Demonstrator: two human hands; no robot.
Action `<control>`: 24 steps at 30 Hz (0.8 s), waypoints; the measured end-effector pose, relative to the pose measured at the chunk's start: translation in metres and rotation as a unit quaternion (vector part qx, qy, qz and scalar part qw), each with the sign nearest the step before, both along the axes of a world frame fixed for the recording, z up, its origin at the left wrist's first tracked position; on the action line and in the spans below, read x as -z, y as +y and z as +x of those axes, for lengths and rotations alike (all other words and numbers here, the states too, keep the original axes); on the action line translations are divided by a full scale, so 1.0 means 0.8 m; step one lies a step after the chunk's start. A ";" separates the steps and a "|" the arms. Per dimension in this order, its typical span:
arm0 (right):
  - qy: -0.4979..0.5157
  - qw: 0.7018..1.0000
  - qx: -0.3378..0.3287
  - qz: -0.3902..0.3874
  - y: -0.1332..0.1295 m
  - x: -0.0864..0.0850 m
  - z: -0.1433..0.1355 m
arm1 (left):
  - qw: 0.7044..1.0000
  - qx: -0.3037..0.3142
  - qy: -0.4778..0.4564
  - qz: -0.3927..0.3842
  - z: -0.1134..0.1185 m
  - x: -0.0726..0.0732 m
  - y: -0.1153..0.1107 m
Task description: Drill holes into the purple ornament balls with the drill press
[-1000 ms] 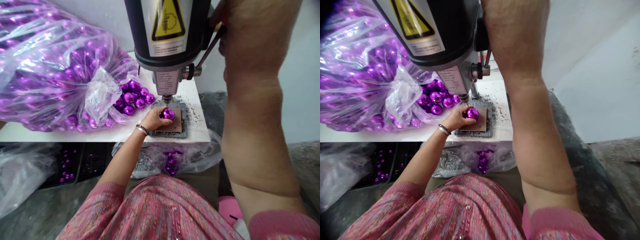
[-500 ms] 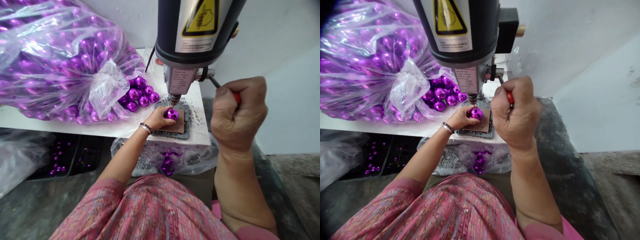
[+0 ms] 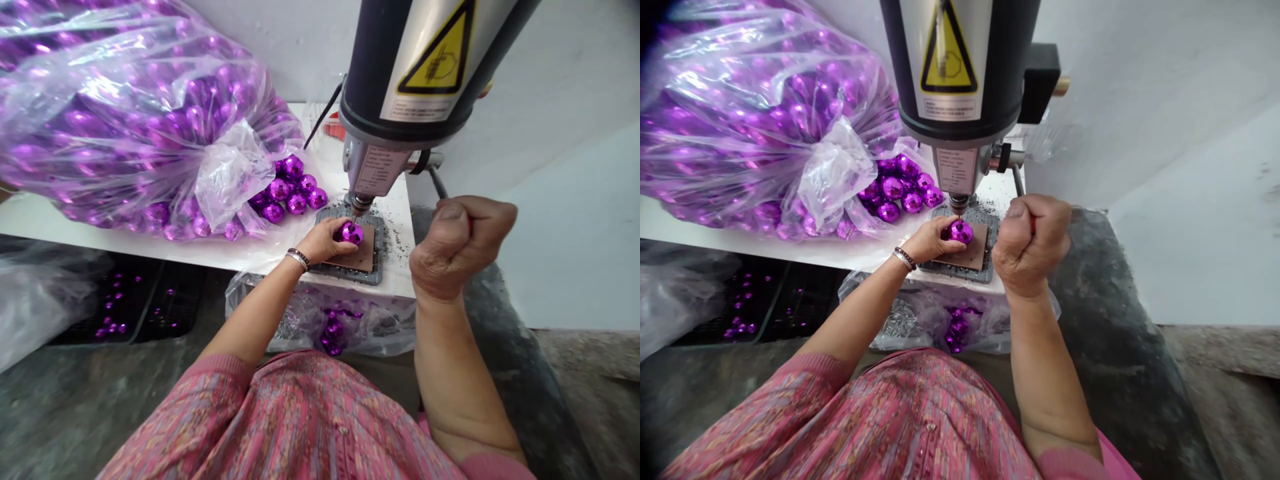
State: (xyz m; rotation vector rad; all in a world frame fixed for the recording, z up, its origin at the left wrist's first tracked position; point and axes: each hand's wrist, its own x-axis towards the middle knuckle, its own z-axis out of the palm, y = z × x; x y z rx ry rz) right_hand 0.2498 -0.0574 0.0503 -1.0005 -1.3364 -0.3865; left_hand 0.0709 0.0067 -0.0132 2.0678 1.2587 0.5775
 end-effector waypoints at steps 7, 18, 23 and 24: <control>0.034 0.999 0.008 -0.010 0.003 0.026 -0.004 | 1.000 -0.006 -0.018 -0.005 0.001 -0.004 -0.002; 0.130 0.990 -0.011 -0.060 0.020 -0.088 -0.006 | 0.993 0.087 -0.076 -0.030 -0.029 -0.006 -0.019; 0.139 0.988 -0.032 -0.057 0.012 -0.081 -0.010 | 0.997 0.057 -0.049 -0.011 -0.077 -0.031 -0.014; 0.141 0.988 -0.028 -0.063 0.010 -0.081 -0.011 | 0.999 -0.012 -0.040 0.011 -0.086 -0.037 -0.005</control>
